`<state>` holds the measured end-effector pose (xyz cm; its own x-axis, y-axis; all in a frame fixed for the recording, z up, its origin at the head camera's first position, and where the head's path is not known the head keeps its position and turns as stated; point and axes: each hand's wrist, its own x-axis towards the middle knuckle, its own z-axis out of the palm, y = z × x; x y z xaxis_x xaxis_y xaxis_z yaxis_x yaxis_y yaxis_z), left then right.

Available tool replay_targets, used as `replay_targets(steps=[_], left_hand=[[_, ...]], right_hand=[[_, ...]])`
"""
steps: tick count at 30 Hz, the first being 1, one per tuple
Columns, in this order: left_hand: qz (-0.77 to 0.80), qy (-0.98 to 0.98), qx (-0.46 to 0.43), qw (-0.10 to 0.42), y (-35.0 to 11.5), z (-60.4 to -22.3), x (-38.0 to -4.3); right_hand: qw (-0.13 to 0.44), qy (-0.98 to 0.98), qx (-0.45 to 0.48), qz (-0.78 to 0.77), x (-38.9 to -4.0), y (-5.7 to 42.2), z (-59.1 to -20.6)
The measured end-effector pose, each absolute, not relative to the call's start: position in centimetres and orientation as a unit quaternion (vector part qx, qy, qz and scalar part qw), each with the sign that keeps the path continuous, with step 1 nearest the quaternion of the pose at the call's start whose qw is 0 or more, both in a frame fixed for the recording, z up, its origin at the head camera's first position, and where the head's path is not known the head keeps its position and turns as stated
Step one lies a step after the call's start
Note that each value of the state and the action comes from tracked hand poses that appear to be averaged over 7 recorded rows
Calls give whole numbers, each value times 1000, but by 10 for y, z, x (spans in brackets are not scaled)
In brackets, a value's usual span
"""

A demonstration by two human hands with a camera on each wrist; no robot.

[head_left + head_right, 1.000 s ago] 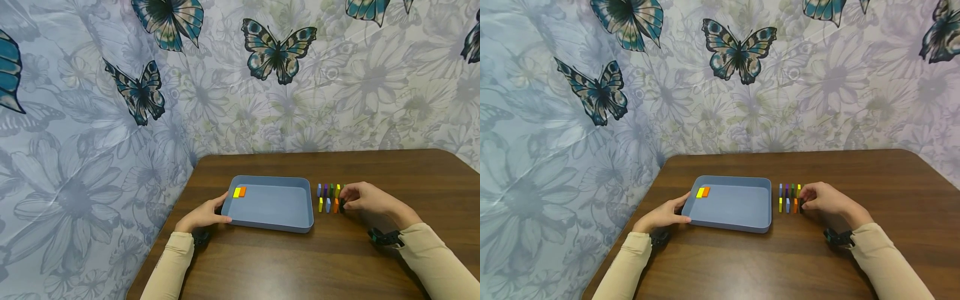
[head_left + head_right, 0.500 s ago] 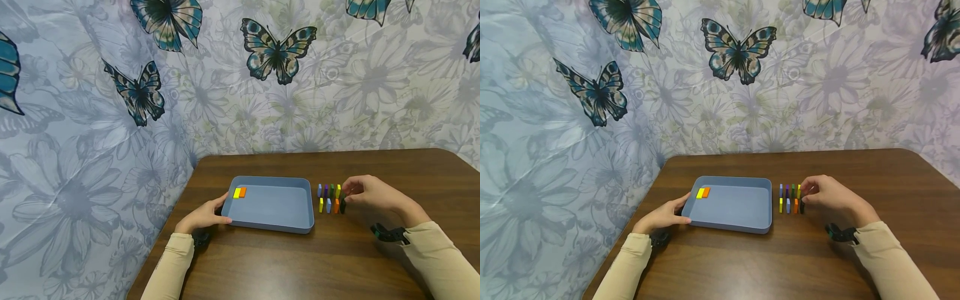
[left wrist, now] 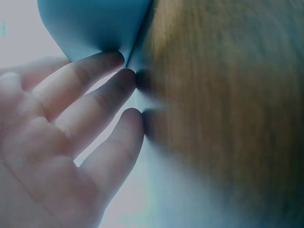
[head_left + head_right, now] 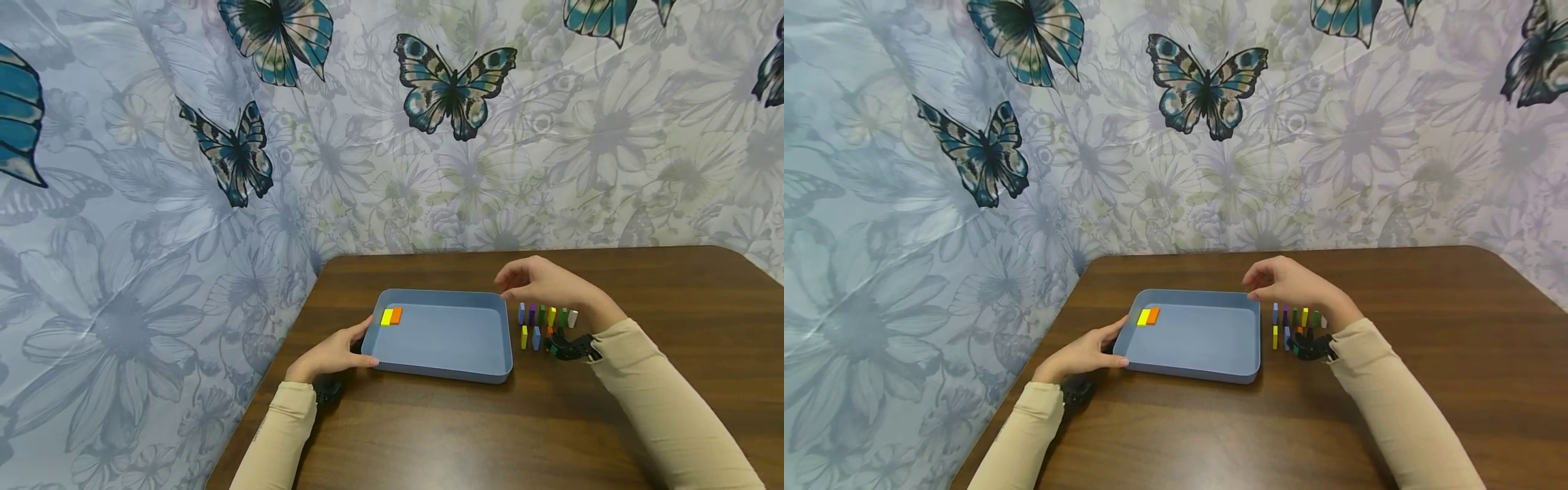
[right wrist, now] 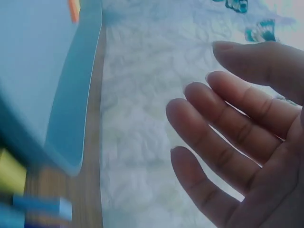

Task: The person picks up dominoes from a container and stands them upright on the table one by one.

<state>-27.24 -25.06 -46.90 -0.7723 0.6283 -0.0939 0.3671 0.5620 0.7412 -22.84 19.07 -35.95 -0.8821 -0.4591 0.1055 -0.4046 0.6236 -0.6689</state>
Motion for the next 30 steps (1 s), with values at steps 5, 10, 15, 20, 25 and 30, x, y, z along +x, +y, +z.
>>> replay_targets(steps=[5, 10, 15, 20, 25, 30], left_hand=[[371, 866, 284, 176, -251, -470, -271], [372, 867, 282, 177, -252, -470, -271], [371, 866, 288, 173, -253, -471, -272], [377, 858, 302, 175, -253, -471, -270], [381, 856, 302, 173, -252, -470, -270], [380, 858, 300, 172, -253, -471, -270]], right_hand=[[70, 882, -261, -386, -251, 155, -361], [106, 856, -282, -420, -269, 122, -364], [127, 846, -296, -424, -286, 94, -369], [144, 848, -296, -416, -304, 72, -379], [151, 855, -292, -402, -317, 57, -389], [163, 861, -277, -394, -325, 45, -399]])
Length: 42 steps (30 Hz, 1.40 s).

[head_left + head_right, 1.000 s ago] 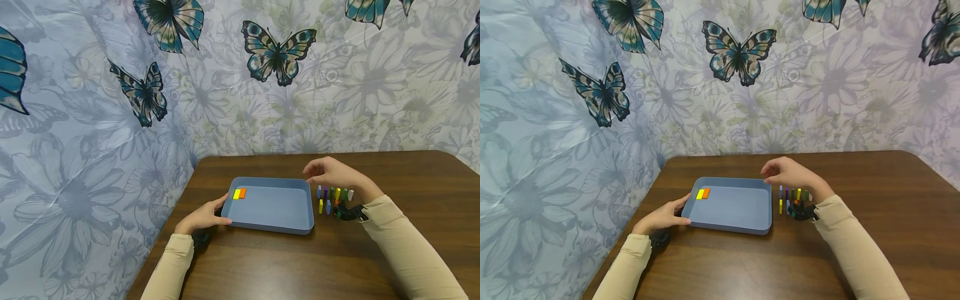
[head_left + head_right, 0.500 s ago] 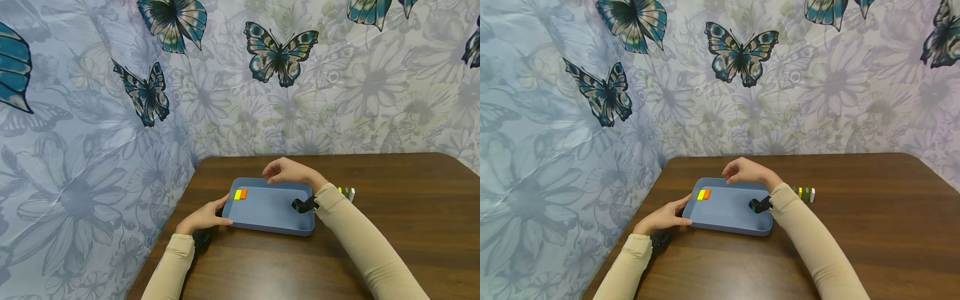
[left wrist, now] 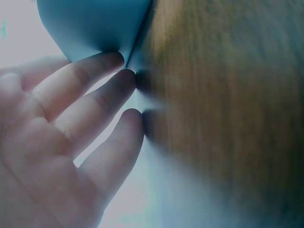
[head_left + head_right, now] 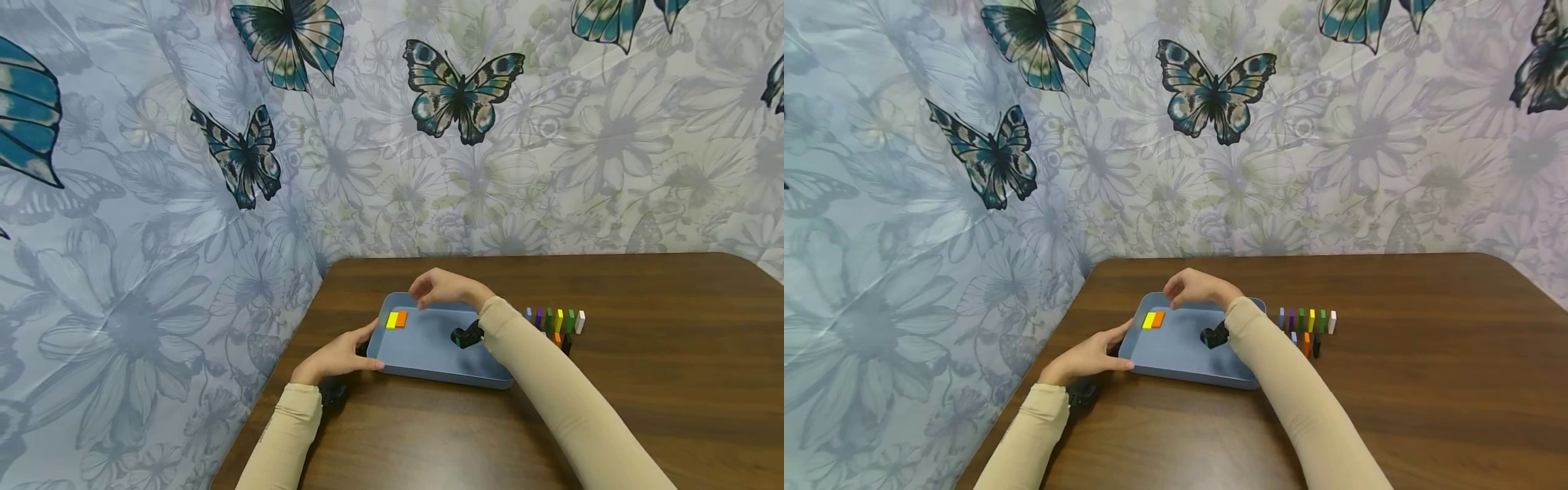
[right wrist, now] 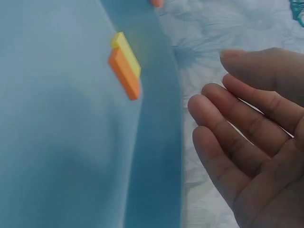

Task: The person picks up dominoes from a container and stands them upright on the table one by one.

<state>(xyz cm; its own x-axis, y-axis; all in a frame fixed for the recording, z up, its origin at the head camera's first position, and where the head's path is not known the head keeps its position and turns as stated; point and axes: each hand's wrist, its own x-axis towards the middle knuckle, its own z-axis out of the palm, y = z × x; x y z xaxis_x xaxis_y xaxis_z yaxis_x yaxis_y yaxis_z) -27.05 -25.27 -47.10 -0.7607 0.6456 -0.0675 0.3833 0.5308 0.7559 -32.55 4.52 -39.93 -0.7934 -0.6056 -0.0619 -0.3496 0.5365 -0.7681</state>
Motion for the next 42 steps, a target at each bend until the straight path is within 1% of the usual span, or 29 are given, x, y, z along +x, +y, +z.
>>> replay_targets(steps=[13, 21, 31, 42], left_hand=[[377, 859, 300, 171, -253, -470, -270], [375, 857, 308, 175, -254, -469, -270], [373, 858, 308, 174, -257, -473, -270], [373, 860, 304, 171, -257, -469, -269]], right_hand=[[187, 870, -243, -387, -340, 22, -418], [167, 874, -224, -398, -344, 9, -434], [185, 885, -235, -357, -343, 0, -446], [165, 898, -213, -347, -338, -1, -449]])
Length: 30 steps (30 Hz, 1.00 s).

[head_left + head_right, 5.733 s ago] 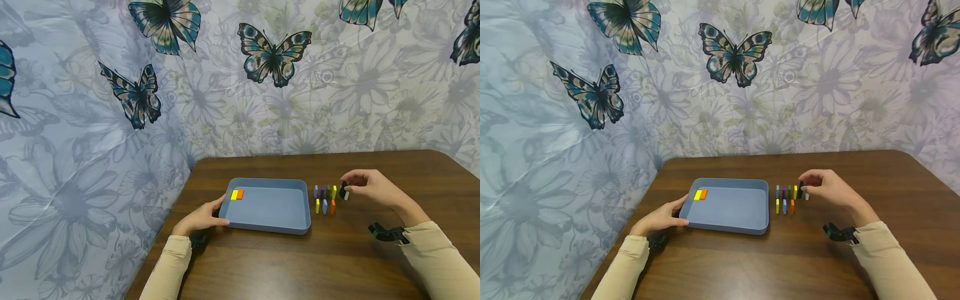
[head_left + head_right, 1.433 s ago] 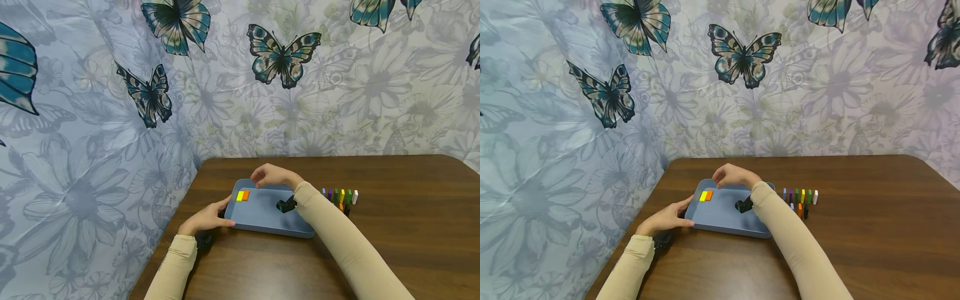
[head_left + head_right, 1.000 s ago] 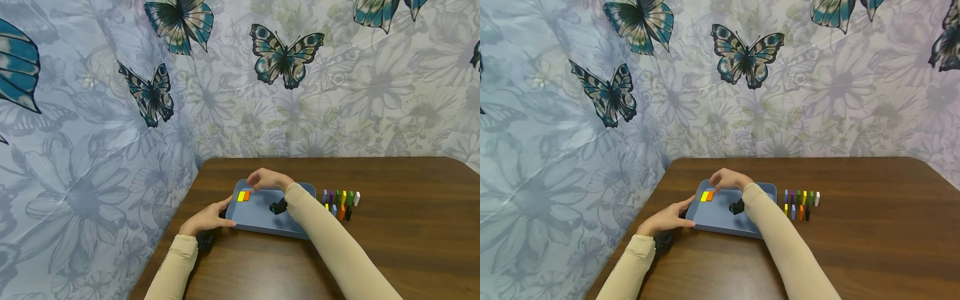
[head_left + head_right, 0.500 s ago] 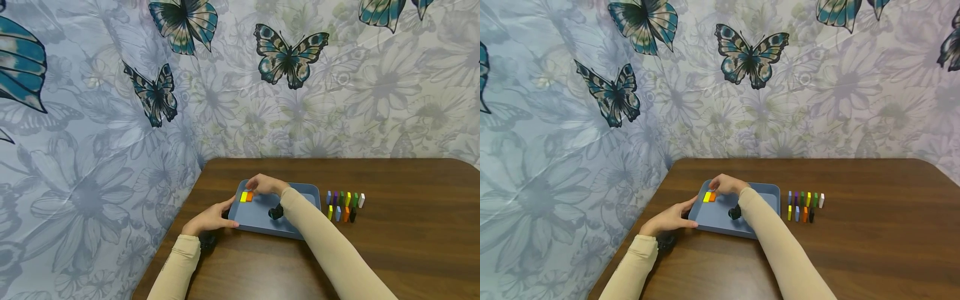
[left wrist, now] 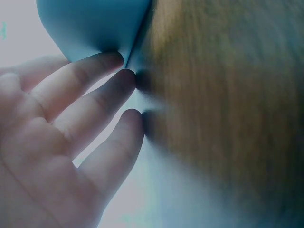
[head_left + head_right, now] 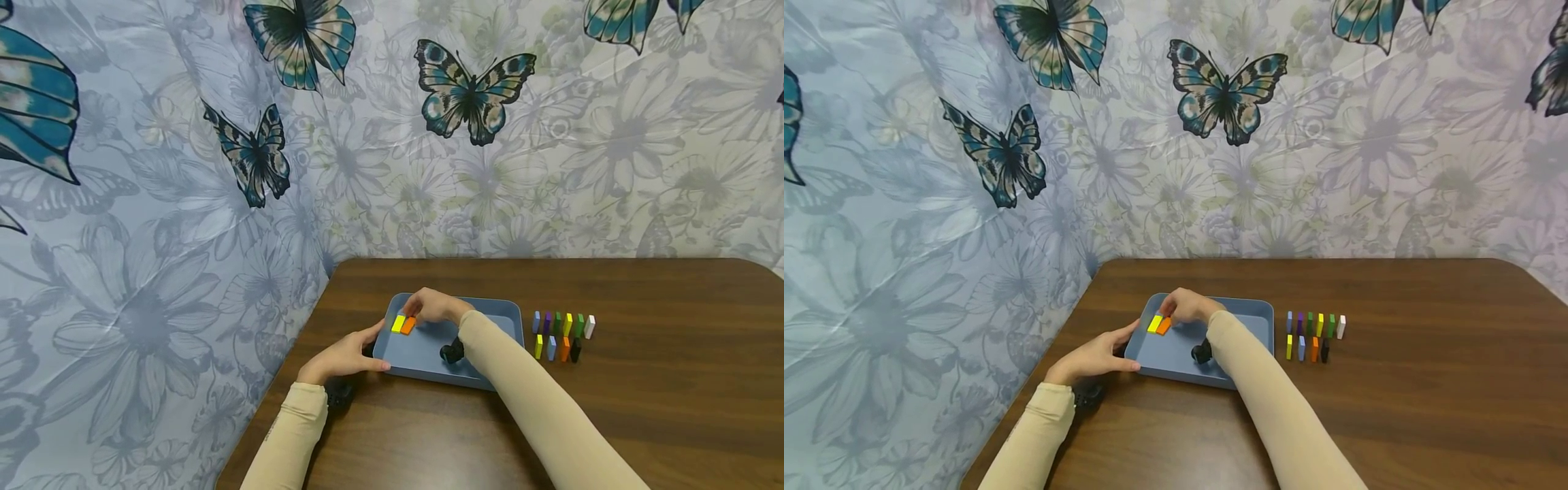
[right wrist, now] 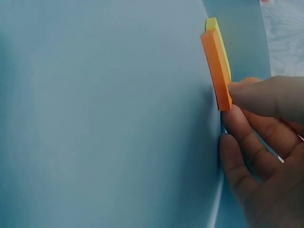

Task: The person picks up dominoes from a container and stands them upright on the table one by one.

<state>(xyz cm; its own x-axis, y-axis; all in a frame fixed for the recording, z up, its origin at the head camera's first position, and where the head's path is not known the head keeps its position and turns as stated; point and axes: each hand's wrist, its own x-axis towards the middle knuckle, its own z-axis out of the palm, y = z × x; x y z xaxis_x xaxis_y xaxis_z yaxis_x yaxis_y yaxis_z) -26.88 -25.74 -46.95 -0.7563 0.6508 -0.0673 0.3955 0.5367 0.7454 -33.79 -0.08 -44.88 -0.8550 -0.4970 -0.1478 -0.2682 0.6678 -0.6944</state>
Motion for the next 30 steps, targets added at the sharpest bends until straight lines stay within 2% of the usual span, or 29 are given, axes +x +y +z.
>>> replay_targets(steps=[19, 30], left_hand=[[362, 867, 297, 169, -254, -469, -271], [369, 864, 298, 170, -256, -471, -272]], right_hand=[[209, 894, -215, -334, -335, 4, -450], [203, 903, -231, -300, -333, 3, -449]])
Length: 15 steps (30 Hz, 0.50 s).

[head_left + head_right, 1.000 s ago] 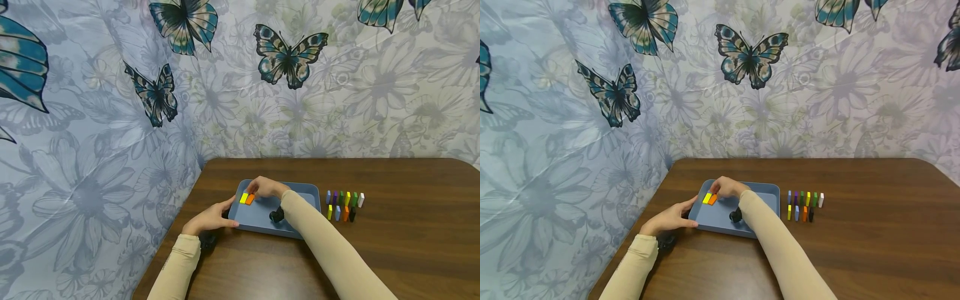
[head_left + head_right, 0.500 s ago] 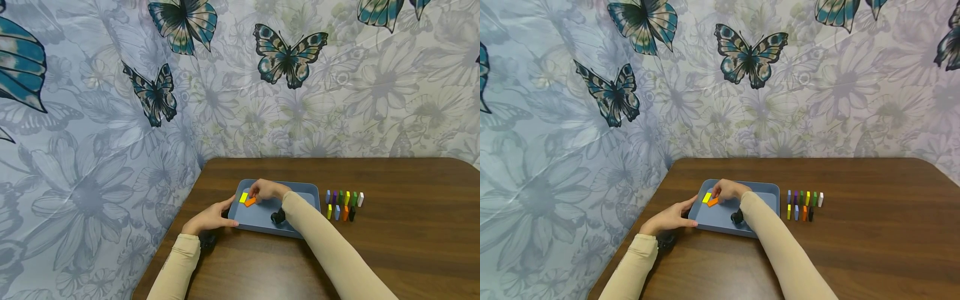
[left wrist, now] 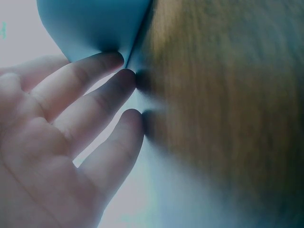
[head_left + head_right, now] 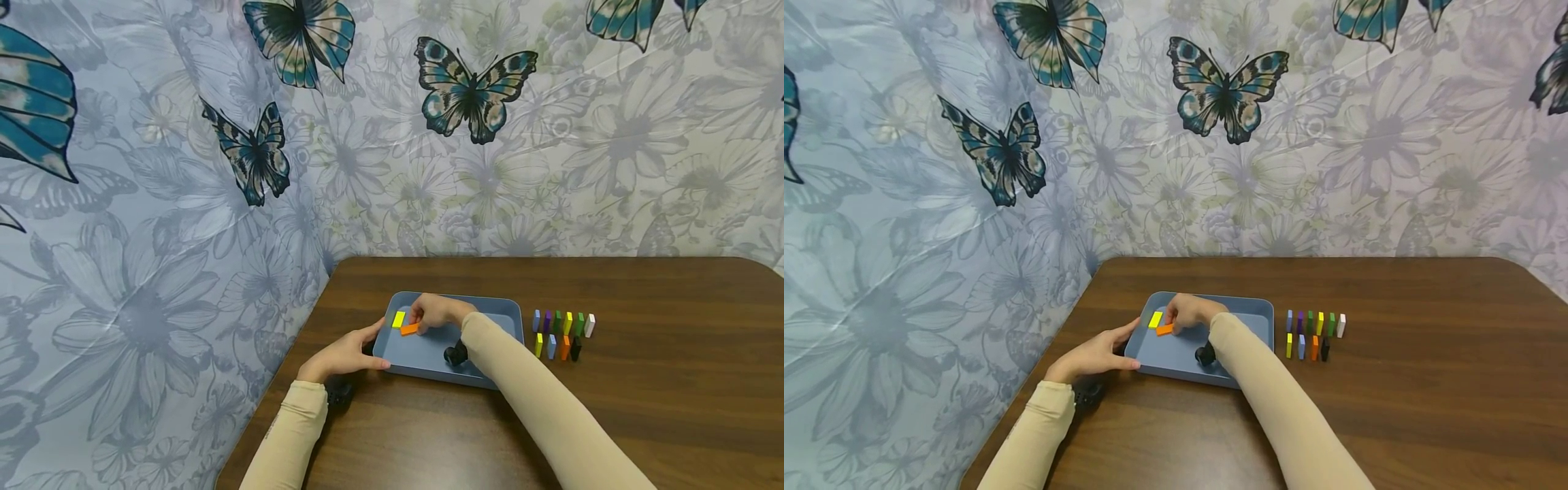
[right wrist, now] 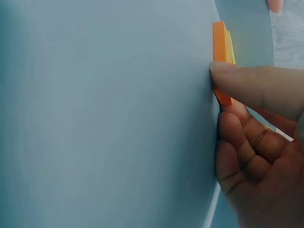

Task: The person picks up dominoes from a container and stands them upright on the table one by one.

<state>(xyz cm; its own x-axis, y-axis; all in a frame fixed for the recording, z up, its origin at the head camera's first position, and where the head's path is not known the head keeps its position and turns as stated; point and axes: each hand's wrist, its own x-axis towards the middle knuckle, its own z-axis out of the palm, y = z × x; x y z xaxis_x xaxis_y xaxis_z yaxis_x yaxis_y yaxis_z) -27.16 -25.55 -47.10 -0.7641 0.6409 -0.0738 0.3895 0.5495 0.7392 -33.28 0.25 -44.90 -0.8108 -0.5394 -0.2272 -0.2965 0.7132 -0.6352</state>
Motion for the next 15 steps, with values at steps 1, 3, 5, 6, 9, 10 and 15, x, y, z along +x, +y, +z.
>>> replay_targets(steps=[1, 3, 5, 6, 9, 10, 15], left_hand=[[370, 863, 299, 171, -255, -471, -271], [369, 863, 299, 171, -255, -471, -271], [368, 863, 300, 172, -255, -470, -270], [368, 863, 299, 172, -255, -470, -270], [367, 864, 301, 171, -255, -470, -270], [366, 864, 300, 171, -255, -470, -271], [366, 865, 297, 173, -255, -470, -271]], right_hand=[[202, 904, -233, -297, -332, 3, -449], [202, 905, -233, -292, -331, 3, -448], [198, 908, -234, -284, -330, 4, -446], [196, 910, -233, -282, -330, 4, -446], [186, 914, -228, -279, -330, 6, -443], [181, 915, -227, -281, -330, 7, -443], [162, 912, -227, -301, -329, 12, -439]])
